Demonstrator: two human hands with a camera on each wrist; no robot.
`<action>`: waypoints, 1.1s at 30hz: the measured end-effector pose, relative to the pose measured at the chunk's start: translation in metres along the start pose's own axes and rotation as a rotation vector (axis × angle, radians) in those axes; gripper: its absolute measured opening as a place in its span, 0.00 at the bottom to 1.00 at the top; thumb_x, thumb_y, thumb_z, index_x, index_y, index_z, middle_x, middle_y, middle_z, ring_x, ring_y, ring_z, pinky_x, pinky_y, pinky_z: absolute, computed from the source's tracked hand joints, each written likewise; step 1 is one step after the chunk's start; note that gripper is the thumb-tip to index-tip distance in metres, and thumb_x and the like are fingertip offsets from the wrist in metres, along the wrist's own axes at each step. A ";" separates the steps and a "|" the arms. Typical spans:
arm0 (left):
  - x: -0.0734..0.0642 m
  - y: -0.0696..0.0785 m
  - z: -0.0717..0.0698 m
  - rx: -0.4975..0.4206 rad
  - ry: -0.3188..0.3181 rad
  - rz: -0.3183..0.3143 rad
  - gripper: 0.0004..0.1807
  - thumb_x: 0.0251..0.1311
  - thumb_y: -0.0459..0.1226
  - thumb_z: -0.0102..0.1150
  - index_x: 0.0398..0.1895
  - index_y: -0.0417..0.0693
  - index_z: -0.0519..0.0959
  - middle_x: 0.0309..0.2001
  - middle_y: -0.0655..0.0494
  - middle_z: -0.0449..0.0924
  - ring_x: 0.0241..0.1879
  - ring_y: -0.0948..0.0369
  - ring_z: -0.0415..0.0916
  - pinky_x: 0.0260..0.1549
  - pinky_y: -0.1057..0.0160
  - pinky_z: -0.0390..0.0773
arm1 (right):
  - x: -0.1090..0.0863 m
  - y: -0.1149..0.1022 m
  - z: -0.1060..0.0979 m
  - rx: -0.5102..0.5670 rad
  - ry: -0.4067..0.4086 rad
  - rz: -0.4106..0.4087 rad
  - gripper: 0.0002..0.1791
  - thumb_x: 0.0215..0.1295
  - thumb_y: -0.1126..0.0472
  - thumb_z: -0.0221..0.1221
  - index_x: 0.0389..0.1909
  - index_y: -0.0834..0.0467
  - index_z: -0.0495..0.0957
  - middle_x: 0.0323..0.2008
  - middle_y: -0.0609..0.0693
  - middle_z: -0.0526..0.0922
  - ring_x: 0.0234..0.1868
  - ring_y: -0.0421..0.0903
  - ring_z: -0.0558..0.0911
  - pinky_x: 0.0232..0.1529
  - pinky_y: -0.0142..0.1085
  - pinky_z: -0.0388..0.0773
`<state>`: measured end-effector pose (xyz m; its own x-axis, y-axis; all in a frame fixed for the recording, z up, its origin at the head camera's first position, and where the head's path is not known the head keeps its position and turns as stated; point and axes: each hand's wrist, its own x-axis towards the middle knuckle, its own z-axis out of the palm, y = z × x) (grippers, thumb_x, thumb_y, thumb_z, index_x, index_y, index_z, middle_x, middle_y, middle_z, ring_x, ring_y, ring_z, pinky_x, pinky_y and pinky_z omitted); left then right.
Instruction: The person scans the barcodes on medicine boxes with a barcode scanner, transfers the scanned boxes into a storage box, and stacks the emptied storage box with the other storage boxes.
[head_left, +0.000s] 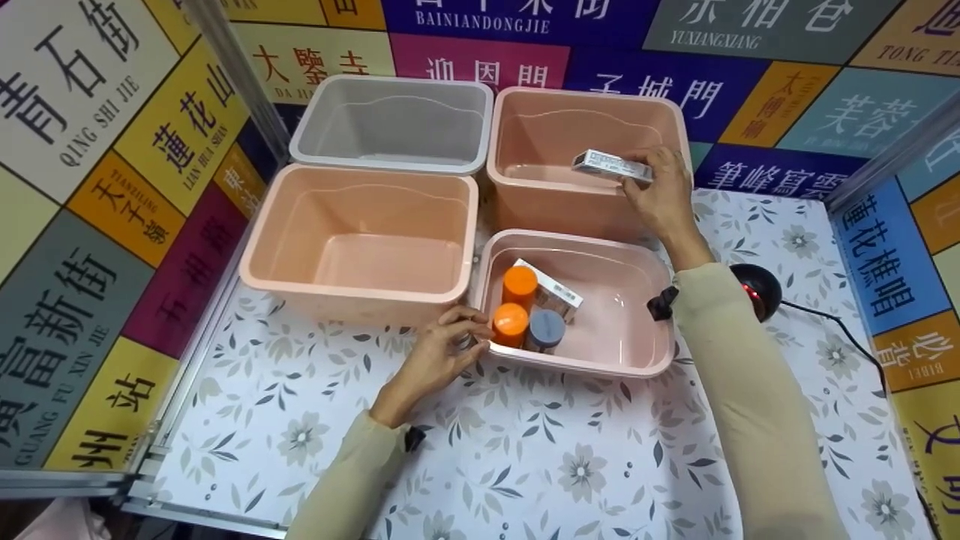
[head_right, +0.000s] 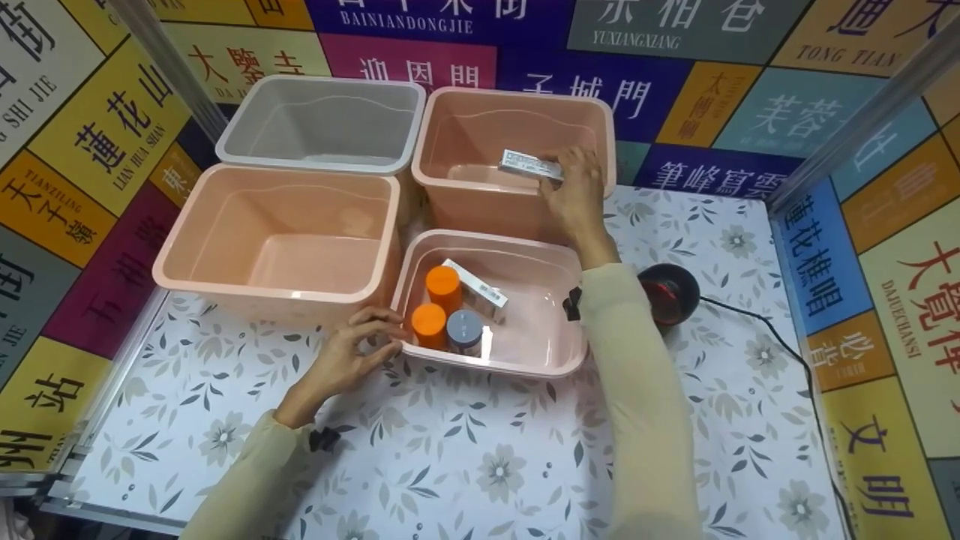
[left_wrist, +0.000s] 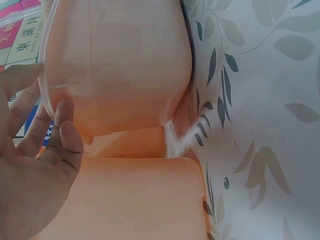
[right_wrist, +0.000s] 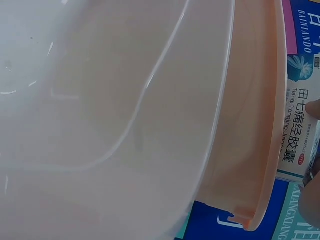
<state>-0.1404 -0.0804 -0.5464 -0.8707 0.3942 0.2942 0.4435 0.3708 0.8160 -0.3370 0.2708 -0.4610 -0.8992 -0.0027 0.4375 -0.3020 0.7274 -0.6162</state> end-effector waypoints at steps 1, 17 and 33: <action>0.000 0.000 0.000 0.000 -0.001 -0.002 0.06 0.62 0.35 0.66 0.41 0.44 0.86 0.53 0.52 0.80 0.53 0.57 0.79 0.57 0.59 0.79 | 0.000 0.000 0.001 0.000 0.000 -0.006 0.16 0.57 0.67 0.67 0.47 0.60 0.83 0.50 0.58 0.82 0.60 0.55 0.74 0.66 0.49 0.66; 0.000 -0.003 0.002 0.025 0.021 0.041 0.06 0.62 0.35 0.66 0.40 0.46 0.87 0.51 0.53 0.81 0.53 0.57 0.79 0.56 0.60 0.79 | -0.001 -0.003 0.009 0.023 -0.021 -0.071 0.16 0.57 0.68 0.66 0.48 0.61 0.83 0.51 0.60 0.82 0.63 0.58 0.72 0.69 0.54 0.59; 0.001 -0.004 0.002 0.017 0.028 0.064 0.06 0.61 0.33 0.66 0.40 0.44 0.87 0.51 0.52 0.81 0.53 0.56 0.79 0.56 0.61 0.79 | 0.001 -0.006 0.016 -0.043 -0.069 -0.096 0.17 0.57 0.67 0.65 0.49 0.61 0.83 0.51 0.62 0.82 0.60 0.61 0.72 0.69 0.52 0.59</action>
<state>-0.1425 -0.0797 -0.5508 -0.8460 0.3939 0.3594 0.5017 0.3598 0.7867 -0.3413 0.2557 -0.4670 -0.8869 -0.1194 0.4463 -0.3749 0.7506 -0.5442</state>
